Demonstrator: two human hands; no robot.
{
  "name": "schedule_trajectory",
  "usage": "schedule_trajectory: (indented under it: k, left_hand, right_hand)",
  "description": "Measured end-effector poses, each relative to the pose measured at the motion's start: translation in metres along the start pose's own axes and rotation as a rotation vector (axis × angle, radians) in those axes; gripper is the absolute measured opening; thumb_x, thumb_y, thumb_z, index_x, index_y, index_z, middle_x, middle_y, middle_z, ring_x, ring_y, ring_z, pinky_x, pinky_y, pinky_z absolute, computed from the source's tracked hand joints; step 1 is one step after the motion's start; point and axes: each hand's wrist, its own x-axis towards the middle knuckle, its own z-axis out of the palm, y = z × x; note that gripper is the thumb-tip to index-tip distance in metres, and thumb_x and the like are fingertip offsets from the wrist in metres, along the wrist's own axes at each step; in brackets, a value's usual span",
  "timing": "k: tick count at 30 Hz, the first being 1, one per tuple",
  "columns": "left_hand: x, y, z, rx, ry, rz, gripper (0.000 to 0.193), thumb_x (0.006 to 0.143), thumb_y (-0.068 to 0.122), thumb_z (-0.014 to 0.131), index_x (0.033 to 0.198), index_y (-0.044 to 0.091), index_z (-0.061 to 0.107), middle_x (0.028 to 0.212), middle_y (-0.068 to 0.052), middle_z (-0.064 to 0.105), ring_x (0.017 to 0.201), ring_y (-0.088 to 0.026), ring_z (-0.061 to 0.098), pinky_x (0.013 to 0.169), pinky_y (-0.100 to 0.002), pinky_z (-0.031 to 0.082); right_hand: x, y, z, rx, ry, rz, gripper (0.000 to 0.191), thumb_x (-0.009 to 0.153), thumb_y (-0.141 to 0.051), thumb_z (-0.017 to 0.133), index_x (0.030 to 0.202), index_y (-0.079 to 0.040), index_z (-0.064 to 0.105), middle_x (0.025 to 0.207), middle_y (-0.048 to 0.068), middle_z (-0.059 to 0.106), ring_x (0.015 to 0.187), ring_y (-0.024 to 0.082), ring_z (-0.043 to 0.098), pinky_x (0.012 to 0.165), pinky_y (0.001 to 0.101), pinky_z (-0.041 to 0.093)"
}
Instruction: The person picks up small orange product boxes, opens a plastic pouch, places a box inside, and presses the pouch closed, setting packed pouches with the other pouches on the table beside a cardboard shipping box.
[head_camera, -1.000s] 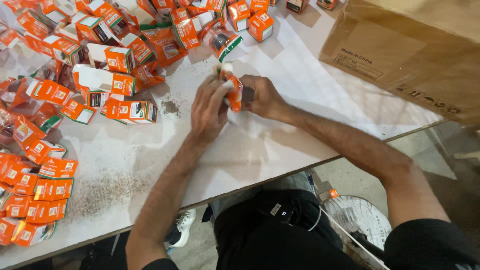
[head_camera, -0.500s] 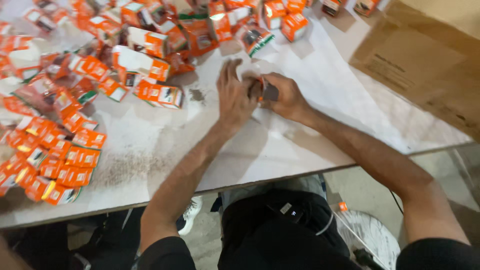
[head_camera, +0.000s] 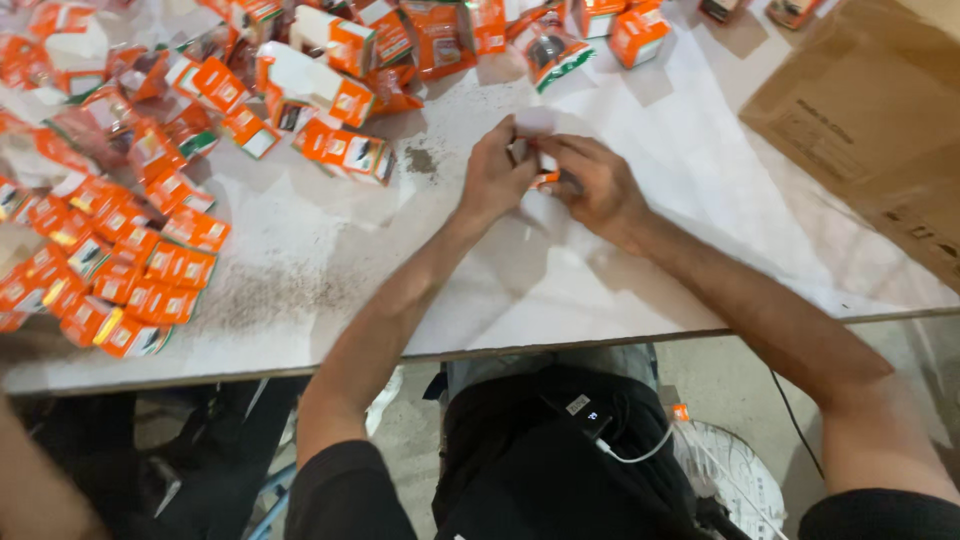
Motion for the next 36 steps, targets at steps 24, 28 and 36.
schedule_trajectory:
  k: [24, 28, 36]
  left_hand:
    - [-0.024, 0.032, -0.021, -0.272, -0.190, 0.058, 0.021, 0.096, 0.002, 0.069, 0.116, 0.002, 0.066, 0.112, -0.021, 0.074, 0.107, -0.033, 0.071, 0.114, -0.038, 0.052]
    - [-0.021, 0.033, -0.034, -0.106, -0.214, 0.251, 0.024, 0.091, -0.002, 0.066, 0.115, -0.001, 0.069, 0.141, -0.021, 0.068, 0.119, -0.032, 0.065, 0.107, -0.040, 0.053]
    - [-0.027, 0.037, -0.035, -0.090, -0.173, 0.285, 0.026, 0.099, 0.006, 0.070, 0.123, -0.002, 0.065, 0.139, -0.017, 0.068, 0.129, -0.021, 0.066, 0.111, -0.038, 0.052]
  right_hand:
    - [-0.007, 0.012, 0.003, 0.218, -0.065, 0.341, 0.062, 0.088, -0.024, 0.088, 0.119, -0.006, 0.037, 0.113, 0.015, 0.070, 0.103, 0.034, 0.072, 0.083, 0.0426, 0.057]
    - [-0.004, 0.011, 0.002, 0.208, -0.074, 0.339, 0.066, 0.083, -0.023, 0.090, 0.119, -0.006, 0.038, 0.108, 0.013, 0.069, 0.097, 0.032, 0.072, 0.080, 0.0417, 0.058]
    - [-0.005, 0.008, -0.002, 0.223, -0.102, 0.324, 0.062, 0.087, -0.018, 0.088, 0.125, -0.007, 0.040, 0.112, 0.013, 0.069, 0.101, 0.031, 0.073, 0.085, 0.0412, 0.058]
